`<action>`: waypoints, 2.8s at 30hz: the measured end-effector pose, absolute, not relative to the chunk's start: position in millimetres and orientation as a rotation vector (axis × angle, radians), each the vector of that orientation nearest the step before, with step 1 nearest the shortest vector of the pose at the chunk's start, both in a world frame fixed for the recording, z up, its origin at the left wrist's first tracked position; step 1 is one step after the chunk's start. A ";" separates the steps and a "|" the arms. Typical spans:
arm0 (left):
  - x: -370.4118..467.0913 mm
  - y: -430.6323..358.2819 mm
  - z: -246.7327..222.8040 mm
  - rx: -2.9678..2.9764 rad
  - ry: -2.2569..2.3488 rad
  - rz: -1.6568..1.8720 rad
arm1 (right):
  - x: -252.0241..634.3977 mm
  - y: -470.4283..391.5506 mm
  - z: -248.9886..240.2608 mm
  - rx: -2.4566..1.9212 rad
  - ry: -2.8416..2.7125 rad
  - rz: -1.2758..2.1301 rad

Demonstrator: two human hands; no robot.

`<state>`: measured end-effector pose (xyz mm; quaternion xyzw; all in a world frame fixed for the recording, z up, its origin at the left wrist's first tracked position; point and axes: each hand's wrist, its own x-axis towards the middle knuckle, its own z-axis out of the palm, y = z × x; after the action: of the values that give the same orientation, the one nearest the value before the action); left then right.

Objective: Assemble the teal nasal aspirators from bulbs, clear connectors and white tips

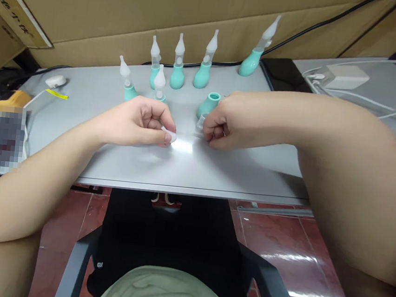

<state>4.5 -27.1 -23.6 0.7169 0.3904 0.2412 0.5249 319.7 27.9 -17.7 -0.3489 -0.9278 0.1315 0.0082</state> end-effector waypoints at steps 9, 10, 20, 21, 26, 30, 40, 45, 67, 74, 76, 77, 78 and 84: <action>4.1 -26.4 -23.4 1.740 0.984 0.596 | 313.3 26.4 -15.1 -1.034 -2.975 0.454; 4.2 -26.5 -23.6 1.737 0.982 0.601 | 314.8 26.2 -10.9 -1.061 -3.004 0.468; 5.9 -28.3 -23.4 1.705 0.955 0.635 | 310.1 21.2 7.8 -1.354 -3.150 0.365; 6.2 -28.9 -23.2 1.688 0.945 0.644 | 313.9 22.6 5.9 -1.279 -3.121 0.434; 9.0 -30.6 -23.7 1.614 0.990 0.731 | 326.2 19.6 1.0 -0.771 -2.701 0.839; 17.5 -33.3 -24.8 1.568 1.004 0.835 | 318.7 4.3 -2.3 -0.542 -2.207 1.015; 22.8 -45.6 -10.4 1.464 0.923 0.878 | 300.2 2.3 -21.3 -0.321 -2.007 1.142; 22.1 -48.9 -8.8 1.410 0.824 0.924 | 294.7 -2.8 -18.4 -0.280 -1.928 1.162; 22.3 -46.6 -7.5 1.488 0.876 0.903 | 286.1 9.0 -34.7 -0.189 -1.867 1.345; 22.8 -47.1 -6.0 1.510 0.907 0.893 | 290.6 0.9 -28.1 -0.232 -1.879 1.333; 24.7 -48.8 -4.7 1.469 0.869 0.911 | 292.1 -2.4 -24.7 -0.268 -1.895 1.314; 25.7 -49.6 -4.1 1.451 0.845 0.921 | 292.4 -3.9 -23.5 -0.273 -1.894 1.300; 26.5 -50.2 -3.7 1.437 0.823 0.927 | 292.3 -5.3 -22.6 -0.265 -1.886 1.283; 26.2 -49.1 -3.3 1.438 0.858 0.902 | 289.5 -9.2 -22.4 -0.221 -1.844 1.294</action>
<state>26.2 -49.1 -3.3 0.6156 0.3670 0.3859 0.5809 289.5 -9.2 -22.4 -0.0882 -0.7374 0.5174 0.4251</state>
